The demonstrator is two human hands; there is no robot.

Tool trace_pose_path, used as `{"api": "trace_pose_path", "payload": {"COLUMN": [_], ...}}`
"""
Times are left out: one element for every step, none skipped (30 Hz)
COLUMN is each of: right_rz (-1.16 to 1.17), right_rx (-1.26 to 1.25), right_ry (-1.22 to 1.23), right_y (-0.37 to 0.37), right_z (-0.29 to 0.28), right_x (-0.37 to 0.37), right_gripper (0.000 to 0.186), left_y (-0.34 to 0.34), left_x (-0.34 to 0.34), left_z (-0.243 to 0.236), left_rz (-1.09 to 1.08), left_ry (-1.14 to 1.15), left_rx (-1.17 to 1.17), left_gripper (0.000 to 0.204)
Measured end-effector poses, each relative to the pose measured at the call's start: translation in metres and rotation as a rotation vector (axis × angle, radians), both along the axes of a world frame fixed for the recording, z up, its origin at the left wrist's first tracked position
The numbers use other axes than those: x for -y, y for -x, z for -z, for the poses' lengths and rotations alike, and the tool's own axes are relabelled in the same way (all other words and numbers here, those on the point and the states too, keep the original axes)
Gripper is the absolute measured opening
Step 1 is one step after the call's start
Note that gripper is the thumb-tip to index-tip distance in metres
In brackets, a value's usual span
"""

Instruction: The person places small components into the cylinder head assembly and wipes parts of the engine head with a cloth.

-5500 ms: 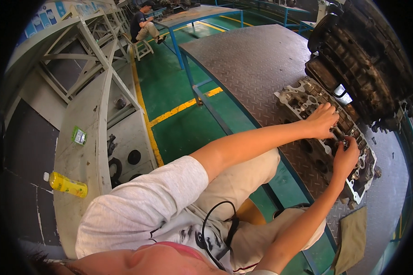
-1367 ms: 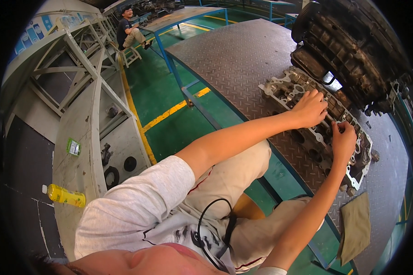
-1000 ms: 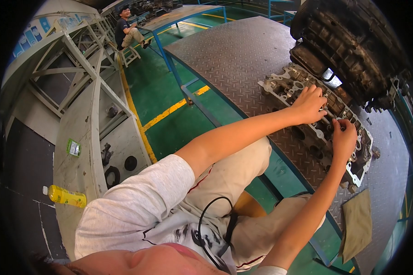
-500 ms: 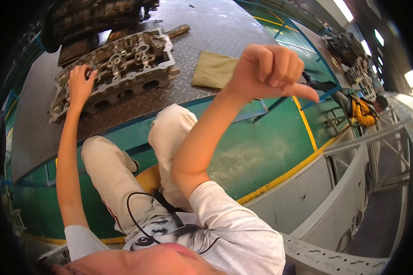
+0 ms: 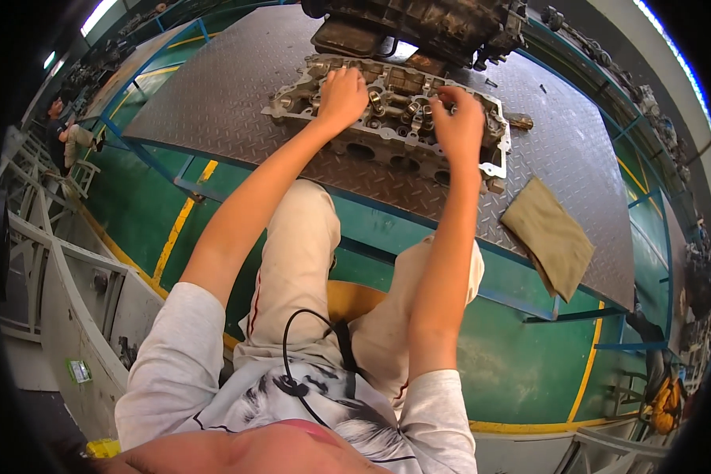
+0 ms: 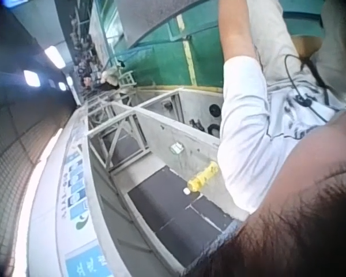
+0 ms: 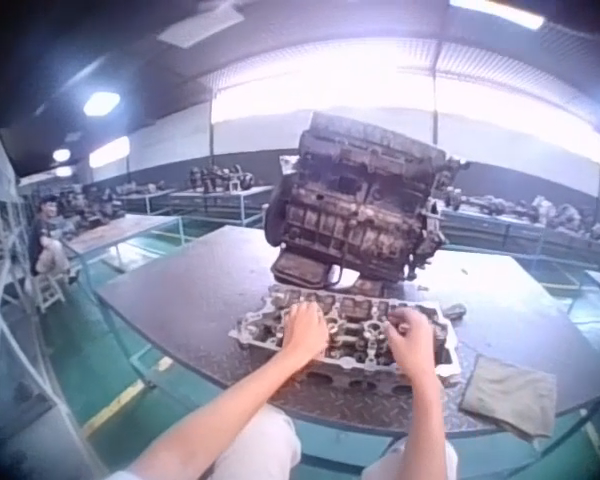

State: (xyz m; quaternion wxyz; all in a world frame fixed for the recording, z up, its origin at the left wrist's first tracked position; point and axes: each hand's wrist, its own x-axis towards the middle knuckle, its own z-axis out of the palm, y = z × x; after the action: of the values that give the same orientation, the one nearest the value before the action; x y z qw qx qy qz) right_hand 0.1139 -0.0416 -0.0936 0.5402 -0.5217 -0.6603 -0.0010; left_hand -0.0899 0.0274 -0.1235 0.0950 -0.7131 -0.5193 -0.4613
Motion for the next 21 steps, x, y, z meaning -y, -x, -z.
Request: {"api": "trace_pose_path", "payload": {"right_rz": [0.020, 0.042, 0.089, 0.134, 0.162, 0.144, 0.137, 0.131, 0.133, 0.081, 0.028, 0.024, -0.009, -0.042, -0.042, -0.045, -0.042, -0.076, -0.083, -0.089, -0.110], "right_rx": [0.046, 0.093, 0.166, 0.238, 0.273, 0.242, 0.231, 0.221, 0.223, 0.157, 0.090, 0.089, 0.007, -0.076, -0.079, -0.032, 0.016, 0.036, 0.053, 0.070, 0.058], "right_ry": [-0.020, -0.041, -0.065, -0.093, -0.065, -0.028, 0.012, 0.050, 0.049, 0.096, 0.143, 0.139, 0.200, 0.260, 0.259, 0.254, 0.250, 0.194, 0.177, 0.161, 0.170], "right_y": [0.005, 0.008, 0.009, 0.012, 0.014, 0.015, 0.016, 0.015, 0.013, 0.012, 0.012, 0.012, 0.009, 0.007, 0.005, 0.007, 0.007, 0.009, 0.011, 0.011, 0.011], "right_z": [0.004, 0.008, 0.011, 0.013, 0.016, 0.019, 0.020, 0.020, 0.020, 0.018, 0.017, 0.016, 0.016, 0.016, 0.017, 0.016, 0.016, 0.018, 0.021, 0.022, 0.023], "right_x": [-0.002, -0.003, -0.003, -0.005, -0.003, -0.005, -0.006, -0.006, -0.005, -0.006, -0.007, -0.007, -0.006, -0.004, -0.003, -0.004, -0.006, -0.006, -0.005, -0.006, -0.009], "right_gripper": [0.022, 0.022, 0.022, 0.022, 0.023, 0.022, 0.020, 0.019, 0.019, 0.018, 0.018, 0.018, 0.018, 0.019, 0.019, 0.020, 0.021, 0.023, 0.024, 0.025, 0.027], "left_y": [0.004, 0.006, 0.006, 0.008, 0.009, 0.011, 0.014, 0.018, 0.023, 0.032, 0.040, 0.044, 0.043, 0.043, 0.040, 0.043, 0.042, 0.041, 0.039, 0.038, 0.037], "left_x": [0.001, 0.003, 0.004, 0.003, 0.002, 0.001, -0.001, -0.003, -0.007, -0.015, -0.021, -0.024, -0.023, -0.021, -0.016, -0.019, -0.021, -0.022, -0.020, -0.019, -0.020], "left_z": [0.000, 0.000, 0.000, -0.001, -0.002, -0.003, -0.009, -0.015, -0.021, -0.027, -0.031, -0.033, -0.038, -0.044, -0.045, -0.044, -0.041, -0.037, -0.035, -0.035, -0.035], "left_rz": [0.010, 0.024, 0.048, 0.052, 0.056, 0.061, 0.072, 0.099, 0.146, 0.188, 0.249, 0.245, 0.297, 0.348, 0.379, 0.389, 0.418, 0.447, 0.450, 0.457, 0.444], "left_ry": [0.096, 0.192, 0.200, 0.194, 0.209, 0.224, 0.260, 0.326, 0.359, 0.389, 0.359, 0.355, 0.405, 0.454, 0.452, 0.442, 0.469, 0.496, 0.486, 0.466, 0.467], "left_rx": [0.023, 0.047, 0.086, 0.091, 0.102, 0.113, 0.138, 0.210, 0.210, 0.209, 0.119, 0.117, 0.059, -0.001, -0.064, -0.126, -0.123, -0.121, -0.141, -0.149, -0.137], "left_gripper": [0.014, 0.014, 0.015, 0.015, 0.015, 0.016, 0.017, 0.018, 0.018, 0.018, 0.020, 0.020, 0.021, 0.022, 0.023, 0.023, 0.023, 0.022, 0.022, 0.021, 0.021]}}
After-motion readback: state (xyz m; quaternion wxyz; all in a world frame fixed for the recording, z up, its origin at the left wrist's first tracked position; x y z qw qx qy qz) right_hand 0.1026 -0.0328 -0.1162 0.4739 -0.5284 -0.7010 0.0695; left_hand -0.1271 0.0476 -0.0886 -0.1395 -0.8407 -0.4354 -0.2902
